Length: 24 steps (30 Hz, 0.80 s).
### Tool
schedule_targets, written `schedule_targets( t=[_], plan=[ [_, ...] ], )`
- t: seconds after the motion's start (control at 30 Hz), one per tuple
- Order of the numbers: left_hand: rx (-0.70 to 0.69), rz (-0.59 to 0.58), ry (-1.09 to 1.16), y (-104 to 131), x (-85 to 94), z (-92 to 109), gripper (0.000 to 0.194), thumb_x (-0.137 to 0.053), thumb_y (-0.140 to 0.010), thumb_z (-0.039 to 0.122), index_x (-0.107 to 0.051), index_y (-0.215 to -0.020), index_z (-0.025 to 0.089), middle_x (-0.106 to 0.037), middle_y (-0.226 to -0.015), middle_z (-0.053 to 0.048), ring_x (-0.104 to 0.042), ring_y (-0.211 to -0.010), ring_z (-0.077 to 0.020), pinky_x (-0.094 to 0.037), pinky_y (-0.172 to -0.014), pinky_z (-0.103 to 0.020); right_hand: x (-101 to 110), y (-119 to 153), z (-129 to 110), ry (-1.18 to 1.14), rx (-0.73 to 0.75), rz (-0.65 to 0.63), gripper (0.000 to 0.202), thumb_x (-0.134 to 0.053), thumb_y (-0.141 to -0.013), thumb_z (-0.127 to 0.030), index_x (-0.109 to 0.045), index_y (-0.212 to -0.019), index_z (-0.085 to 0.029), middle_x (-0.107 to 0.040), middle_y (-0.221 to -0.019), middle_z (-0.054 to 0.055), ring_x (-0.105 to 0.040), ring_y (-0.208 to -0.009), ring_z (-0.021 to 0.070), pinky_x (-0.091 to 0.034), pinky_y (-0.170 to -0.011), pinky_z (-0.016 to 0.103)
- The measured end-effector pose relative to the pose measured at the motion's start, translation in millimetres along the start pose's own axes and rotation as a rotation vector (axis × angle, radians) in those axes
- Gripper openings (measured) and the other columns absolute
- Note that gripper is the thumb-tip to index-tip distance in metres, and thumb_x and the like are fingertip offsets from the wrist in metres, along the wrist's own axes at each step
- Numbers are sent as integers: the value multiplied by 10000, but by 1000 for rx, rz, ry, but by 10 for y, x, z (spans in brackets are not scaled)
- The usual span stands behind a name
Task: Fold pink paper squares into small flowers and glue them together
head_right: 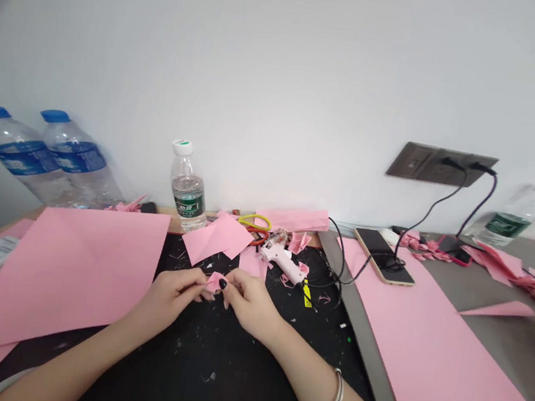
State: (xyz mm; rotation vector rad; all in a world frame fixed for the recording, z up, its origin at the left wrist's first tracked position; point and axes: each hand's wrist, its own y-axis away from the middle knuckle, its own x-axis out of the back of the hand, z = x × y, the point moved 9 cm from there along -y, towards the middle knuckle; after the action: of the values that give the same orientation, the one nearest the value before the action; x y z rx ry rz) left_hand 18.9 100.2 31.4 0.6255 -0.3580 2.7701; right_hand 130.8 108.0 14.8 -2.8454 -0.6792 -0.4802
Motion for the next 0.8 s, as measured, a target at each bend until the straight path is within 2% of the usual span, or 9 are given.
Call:
schedule_targets(
  t=[0.1, 0.17, 0.27, 0.37, 0.5, 0.63, 0.7, 0.8],
  plan=[
    [18, 44, -44, 1, 44, -2, 193, -510, -831, 201, -686, -751, 202, -685, -710, -8, -614, -647, -155, -449, -633, -241, -15, -12, 72, -124, -56, -3, 240, -477, -882, -382, -520, -803, -160, -506, -584, -35, -401, -488, 89, -311, -459, 200],
    [58, 47, 72, 3, 42, -30, 151, -540, -816, 203, -691, -816, 197, -698, -778, -17, -634, -723, -166, -469, -686, -251, 0, -21, 87, -146, -68, -1, 217, -492, -872, -363, -514, -797, -160, -503, -578, -38, -403, -477, 86, -313, -456, 199],
    [134, -5, 354, 4, -28, -94, 175, -549, -821, 236, -678, -926, 182, -700, -911, -46, -646, -887, -197, -505, -779, -290, 56, -27, 56, -45, -42, 16, 180, -485, -875, -300, -521, -770, -158, -508, -570, -34, -429, -480, 90, -323, -466, 201],
    [231, -24, 474, 3, -83, -199, 210, -580, -815, 306, -674, -939, 165, -709, -926, -64, -656, -897, -209, -529, -781, -319, 95, -15, -20, 120, 21, 36, 172, -468, -880, -237, -536, -744, -157, -525, -575, -25, -459, -501, 96, -343, -490, 204],
    [358, -37, 535, 9, -142, -340, 256, -664, -757, 312, -668, -975, 177, -730, -952, -66, -671, -904, -209, -531, -783, -310, 98, 12, -89, 270, 75, 51, 166, -465, -871, -179, -546, -727, -157, -536, -576, -25, -461, -495, 92, -349, -500, 198],
    [437, -127, 543, 41, -212, -392, 271, -661, -760, 314, -689, -985, 165, -737, -958, -79, -654, -977, -222, -509, -825, -300, 94, 22, -115, 346, 91, 57, 123, -492, -837, -123, -560, -741, -158, -521, -568, -34, -445, -488, 90, -331, -487, 191],
    [452, -134, 524, 50, -206, -409, 247, -668, -751, 304, -699, -947, 157, -743, -927, -80, -662, -955, -227, -512, -811, -302, 90, 23, -121, 357, 94, 50, 122, -498, -835, -114, -561, -741, -160, -526, -566, -33, -468, -500, 95, -346, -504, 193],
    [408, -78, 465, 27, -138, -393, 194, -683, -730, 284, -716, -871, 155, -748, -867, -70, -675, -883, -222, -519, -764, -294, 86, 26, -153, 367, 125, 44, 135, -485, -852, -117, -564, -754, -167, -573, -620, -15, -523, -551, 108, -375, -546, 199]
  ],
)
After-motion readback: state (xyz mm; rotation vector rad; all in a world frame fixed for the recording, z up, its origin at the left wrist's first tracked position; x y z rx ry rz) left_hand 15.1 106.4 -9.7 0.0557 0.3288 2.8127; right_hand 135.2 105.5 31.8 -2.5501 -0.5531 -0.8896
